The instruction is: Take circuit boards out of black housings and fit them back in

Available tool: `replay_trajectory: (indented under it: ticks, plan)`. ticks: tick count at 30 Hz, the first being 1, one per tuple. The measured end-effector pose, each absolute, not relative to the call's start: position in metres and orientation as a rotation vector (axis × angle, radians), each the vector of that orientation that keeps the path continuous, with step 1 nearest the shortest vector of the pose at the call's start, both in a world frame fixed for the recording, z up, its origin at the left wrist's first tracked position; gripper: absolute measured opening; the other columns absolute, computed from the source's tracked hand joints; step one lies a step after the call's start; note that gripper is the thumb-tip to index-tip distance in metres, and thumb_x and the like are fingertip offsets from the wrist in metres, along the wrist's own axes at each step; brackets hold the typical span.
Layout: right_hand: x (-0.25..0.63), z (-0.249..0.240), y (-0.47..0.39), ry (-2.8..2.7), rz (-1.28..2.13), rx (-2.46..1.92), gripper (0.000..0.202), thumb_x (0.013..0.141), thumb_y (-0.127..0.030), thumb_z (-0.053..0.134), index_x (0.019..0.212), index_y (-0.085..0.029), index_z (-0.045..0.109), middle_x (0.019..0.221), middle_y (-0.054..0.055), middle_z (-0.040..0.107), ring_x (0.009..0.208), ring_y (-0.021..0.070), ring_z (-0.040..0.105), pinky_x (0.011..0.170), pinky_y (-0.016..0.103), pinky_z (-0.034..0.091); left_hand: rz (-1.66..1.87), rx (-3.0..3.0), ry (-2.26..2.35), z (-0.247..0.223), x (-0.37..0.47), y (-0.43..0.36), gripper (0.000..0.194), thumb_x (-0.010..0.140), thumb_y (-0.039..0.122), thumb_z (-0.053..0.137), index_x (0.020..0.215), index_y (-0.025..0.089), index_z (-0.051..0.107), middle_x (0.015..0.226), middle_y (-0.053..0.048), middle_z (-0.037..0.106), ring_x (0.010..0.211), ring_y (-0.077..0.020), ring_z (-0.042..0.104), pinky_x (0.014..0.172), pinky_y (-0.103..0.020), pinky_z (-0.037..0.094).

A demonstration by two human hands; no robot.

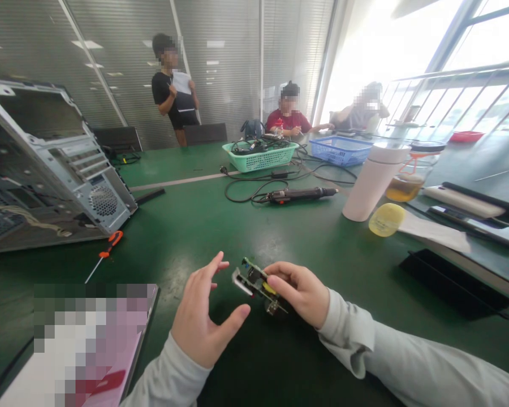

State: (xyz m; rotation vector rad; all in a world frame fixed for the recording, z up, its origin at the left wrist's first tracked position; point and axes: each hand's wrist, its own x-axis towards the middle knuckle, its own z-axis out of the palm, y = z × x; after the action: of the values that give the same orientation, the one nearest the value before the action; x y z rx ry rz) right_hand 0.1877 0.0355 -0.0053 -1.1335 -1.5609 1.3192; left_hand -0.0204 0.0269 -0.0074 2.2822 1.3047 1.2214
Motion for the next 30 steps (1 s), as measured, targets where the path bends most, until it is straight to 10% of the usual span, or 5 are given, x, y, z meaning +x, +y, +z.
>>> replay_trajectory:
  ticks: [12, 21, 30]
  plan:
    - [0.201, 0.007, 0.033, -1.005, 2.185, -0.949, 0.055, 0.085, -0.066, 0.040, 0.090, -0.014, 0.057, 0.074, 0.006, 0.066, 0.071, 0.0161, 0.069, 0.062, 0.021, 0.051, 0.924, 2.306, 1.356, -0.027, -0.024, 0.035, 0.056, 0.081, 0.048, 0.057, 0.127, 0.017, 0.049, 0.113, -0.014, 0.062, 0.107, -0.0319, 0.054, 0.094, -0.053, 0.043]
    - [0.343, 0.035, -0.003, -1.395, 0.083, -2.140, 0.070, 0.059, -0.074, 0.045, 0.102, -0.021, 0.059, 0.093, 0.014, 0.067, 0.078, 0.0334, 0.063, 0.071, 0.047, 0.047, 0.939, 2.278, 1.393, -0.024, -0.020, 0.035, 0.049, 0.085, 0.050, 0.049, 0.120, 0.016, 0.055, 0.109, -0.013, 0.064, 0.107, -0.0307, 0.054, 0.094, -0.053, 0.042]
    - [0.454, 0.032, -0.031, -1.284, 0.025, -2.538, 0.075, 0.053, -0.077, 0.042, 0.096, -0.020, 0.066, 0.085, 0.012, 0.069, 0.078, 0.0309, 0.066, 0.070, 0.039, 0.049, 0.860, 2.270, 1.406, -0.025, -0.026, 0.040, 0.048, 0.084, 0.050, 0.051, 0.119, 0.018, 0.057, 0.111, -0.012, 0.065, 0.107, -0.0315, 0.056, 0.095, -0.055, 0.043]
